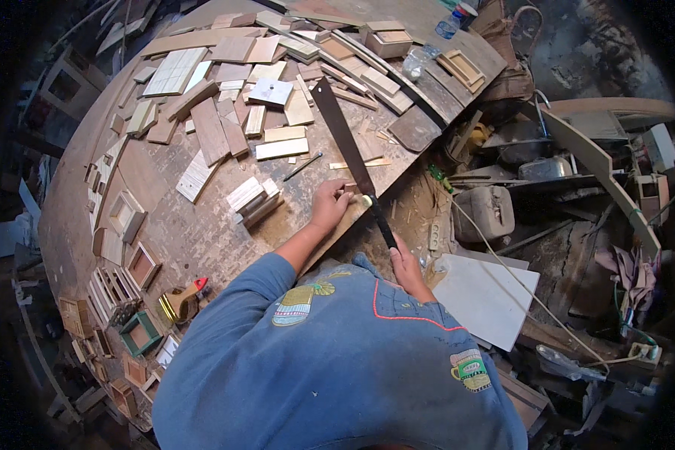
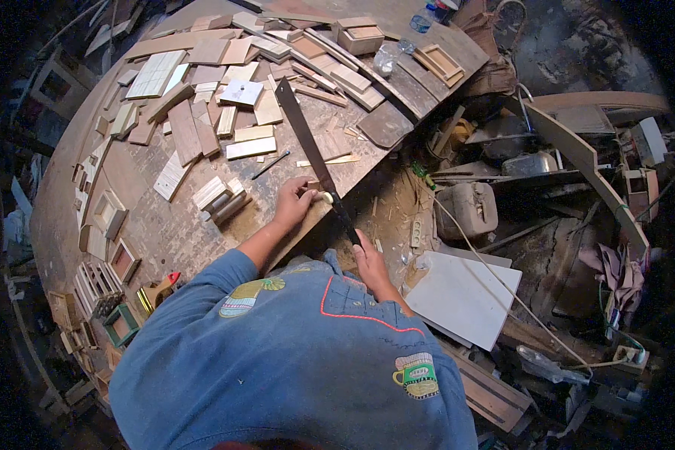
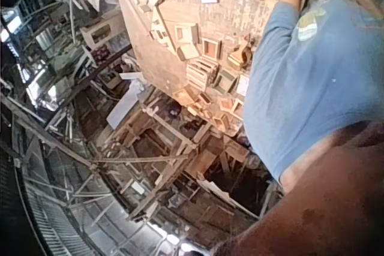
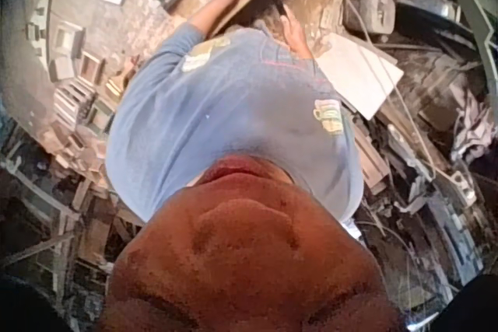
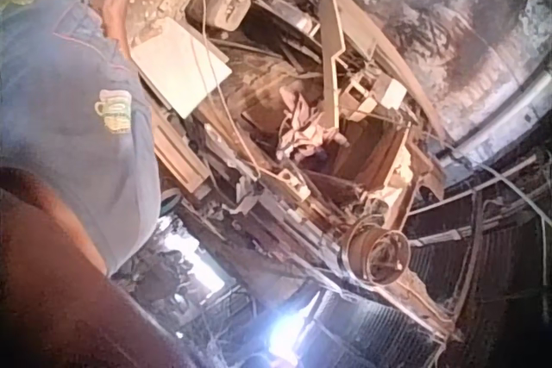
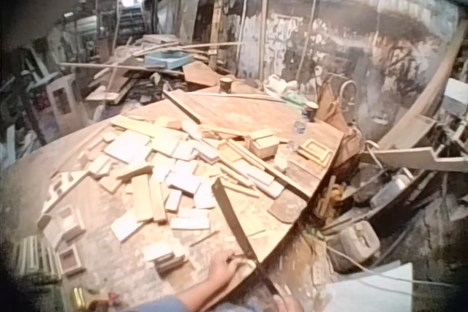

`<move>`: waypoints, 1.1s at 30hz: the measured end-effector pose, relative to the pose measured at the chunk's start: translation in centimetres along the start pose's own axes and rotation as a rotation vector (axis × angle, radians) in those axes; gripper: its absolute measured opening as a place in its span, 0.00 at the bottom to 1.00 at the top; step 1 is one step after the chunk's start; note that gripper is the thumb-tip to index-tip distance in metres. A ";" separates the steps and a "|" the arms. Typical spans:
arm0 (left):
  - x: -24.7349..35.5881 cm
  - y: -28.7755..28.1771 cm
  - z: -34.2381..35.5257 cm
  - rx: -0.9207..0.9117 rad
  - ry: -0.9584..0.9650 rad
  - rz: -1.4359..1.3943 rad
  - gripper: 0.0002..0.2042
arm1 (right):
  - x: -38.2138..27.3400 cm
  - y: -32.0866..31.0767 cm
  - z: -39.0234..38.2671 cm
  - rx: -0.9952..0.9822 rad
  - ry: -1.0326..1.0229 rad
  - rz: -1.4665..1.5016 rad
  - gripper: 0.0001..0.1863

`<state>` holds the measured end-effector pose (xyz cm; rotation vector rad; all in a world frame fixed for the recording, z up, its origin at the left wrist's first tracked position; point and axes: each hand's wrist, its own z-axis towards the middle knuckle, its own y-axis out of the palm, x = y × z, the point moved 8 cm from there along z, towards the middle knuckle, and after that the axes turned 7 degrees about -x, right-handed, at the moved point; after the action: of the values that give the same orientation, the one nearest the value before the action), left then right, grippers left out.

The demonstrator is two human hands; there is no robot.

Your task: The person cuts a small piece of wood with a hand saw, sands the piece with a sanding block, and fits it onto a small wooden structure.

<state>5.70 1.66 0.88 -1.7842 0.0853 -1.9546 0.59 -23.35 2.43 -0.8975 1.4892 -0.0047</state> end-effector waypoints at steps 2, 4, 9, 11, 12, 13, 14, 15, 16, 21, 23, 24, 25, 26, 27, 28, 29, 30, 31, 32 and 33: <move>0.3 -0.3 0.7 0.010 0.034 -0.083 0.12 | 1.0 0.0 0.7 -0.061 0.090 0.132 0.24; 1.5 -1.1 1.3 -0.018 -0.030 -0.144 0.11 | 1.0 0.0 1.8 -0.101 0.092 0.226 0.24; 4.4 -4.3 3.2 0.128 0.064 0.173 0.08 | 0.5 0.3 5.5 -0.220 0.083 0.469 0.24; 5.7 -5.5 4.0 0.199 0.125 0.282 0.07 | 1.1 0.1 7.3 -0.278 0.033 0.514 0.25; 6.0 -5.9 4.4 0.205 0.139 0.329 0.07 | 0.8 -0.3 8.4 -0.311 0.022 0.510 0.25; 6.4 -6.2 4.7 0.211 0.150 0.376 0.07 | 0.5 -0.8 9.4 -0.339 0.009 0.473 0.25; 7.6 -6.5 5.1 0.267 0.195 0.432 0.09 | 0.0 -1.5 10.4 -0.361 -0.005 0.436 0.25; 8.1 -6.8 5.6 0.287 0.183 0.445 0.09 | -0.2 -2.1 11.6 -0.387 -0.015 0.435 0.25; 8.8 -7.0 6.0 0.322 0.212 0.485 0.10 | -0.4 -2.7 12.8 -0.420 -0.047 0.434 0.25; 9.5 -7.2 8.6 0.418 0.208 0.592 0.12 | -0.9 -5.9 18.9 -0.513 -0.195 0.261 0.25; 10.5 -6.8 9.7 0.445 0.214 0.623 0.12 | 0.1 -6.8 20.4 -0.560 -0.181 0.288 0.25; 11.0 -6.5 10.2 0.459 0.233 0.643 0.12 | 0.4 -7.2 21.0 -0.560 -0.214 0.330 0.26; 10.9 -6.5 10.8 0.467 0.224 0.651 0.12 | 0.6 -7.6 21.7 -0.557 -0.246 0.373 0.28; 10.4 -6.5 11.2 0.488 0.183 0.679 0.11 | -0.6 -8.4 21.9 -0.594 -0.224 0.397 0.29; 9.9 -6.6 11.6 0.508 0.143 0.707 0.11 | -0.8 -8.9 22.2 -0.612 -0.226 0.395 0.29; 9.2 -7.0 11.8 0.528 0.094 0.696 0.07 | -0.7 -9.5 22.7 -0.589 -0.226 0.393 0.29; 8.8 -7.0 11.9 0.536 0.087 0.701 0.07 | -0.9 -10.1 23.3 -0.561 -0.228 0.393 0.29; 7.6 -7.4 11.9 0.547 -0.008 0.557 0.07 | -2.2 -11.4 24.3 -0.486 -0.352 0.168 0.23; 6.3 -7.5 11.8 0.556 -0.099 0.411 0.07 | -2.5 -11.4 25.6 -0.497 -0.356 0.168 0.23; 5.3 -7.2 11.9 0.536 -0.205 0.232 0.05 | -3.0 -11.7 26.9 -0.449 -0.396 0.066 0.22; 5.4 -7.0 11.9 0.539 -0.206 0.237 0.05 | -3.7 -11.8 28.2 -0.405 -0.438 -0.035 0.22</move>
<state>14.74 9.02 10.13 -1.5189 -0.2642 -1.4434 29.97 -15.22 6.87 -1.1620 1.0773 0.4551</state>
